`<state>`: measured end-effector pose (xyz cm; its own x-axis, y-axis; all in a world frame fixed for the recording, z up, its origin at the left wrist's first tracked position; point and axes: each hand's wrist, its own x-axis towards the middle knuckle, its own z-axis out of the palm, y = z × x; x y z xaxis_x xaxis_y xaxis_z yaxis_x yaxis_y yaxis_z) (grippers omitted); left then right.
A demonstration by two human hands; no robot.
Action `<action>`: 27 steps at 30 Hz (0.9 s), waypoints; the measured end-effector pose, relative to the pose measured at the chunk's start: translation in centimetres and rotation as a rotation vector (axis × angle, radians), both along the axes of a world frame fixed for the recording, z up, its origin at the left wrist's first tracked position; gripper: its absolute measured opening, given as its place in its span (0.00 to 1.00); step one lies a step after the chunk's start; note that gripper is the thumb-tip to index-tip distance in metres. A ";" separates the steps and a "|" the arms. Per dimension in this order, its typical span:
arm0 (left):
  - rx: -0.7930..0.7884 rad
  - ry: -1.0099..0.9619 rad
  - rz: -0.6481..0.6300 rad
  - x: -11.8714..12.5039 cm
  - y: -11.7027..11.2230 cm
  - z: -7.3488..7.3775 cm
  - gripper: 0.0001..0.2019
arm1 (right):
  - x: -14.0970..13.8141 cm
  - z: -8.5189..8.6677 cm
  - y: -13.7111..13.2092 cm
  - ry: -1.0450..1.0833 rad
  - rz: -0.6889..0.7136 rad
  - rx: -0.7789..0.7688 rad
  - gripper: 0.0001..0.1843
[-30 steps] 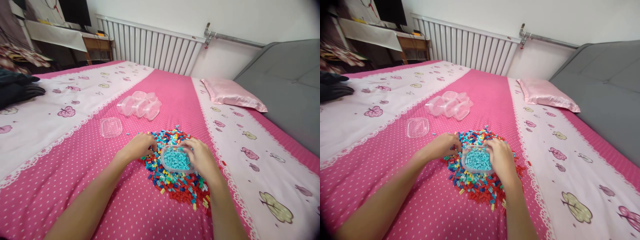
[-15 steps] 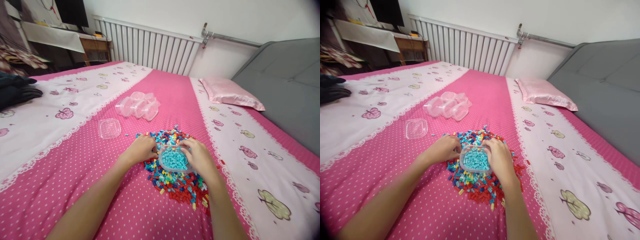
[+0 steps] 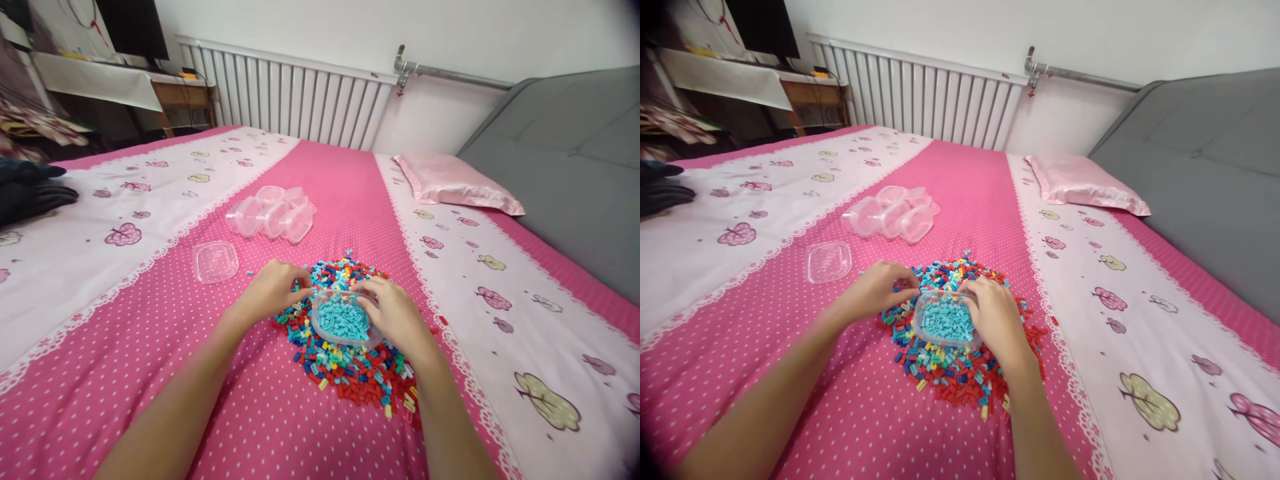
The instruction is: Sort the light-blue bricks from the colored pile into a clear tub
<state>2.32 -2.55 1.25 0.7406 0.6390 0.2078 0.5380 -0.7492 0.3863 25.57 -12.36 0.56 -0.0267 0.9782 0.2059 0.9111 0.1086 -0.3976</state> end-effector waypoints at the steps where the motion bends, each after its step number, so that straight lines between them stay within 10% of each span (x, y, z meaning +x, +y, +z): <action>1: -0.004 -0.056 0.000 0.1 -0.1 0.2 0.06 | 0.1 -0.1 0.0 0.007 0.014 -0.007 0.16; 11: -0.044 -0.494 -0.115 2.3 -2.5 0.5 0.03 | -1.0 1.0 0.0 0.215 0.143 0.179 0.10; 27: -0.086 -0.456 -0.104 3.0 -2.6 0.0 0.05 | -2.1 2.4 -0.4 0.214 0.115 0.210 0.09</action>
<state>5.30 -5.13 1.28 0.6470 0.5953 0.4764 0.2225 -0.7451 0.6288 23.48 -12.78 3.00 -0.0694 0.9066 0.4163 0.7862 0.3065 -0.5366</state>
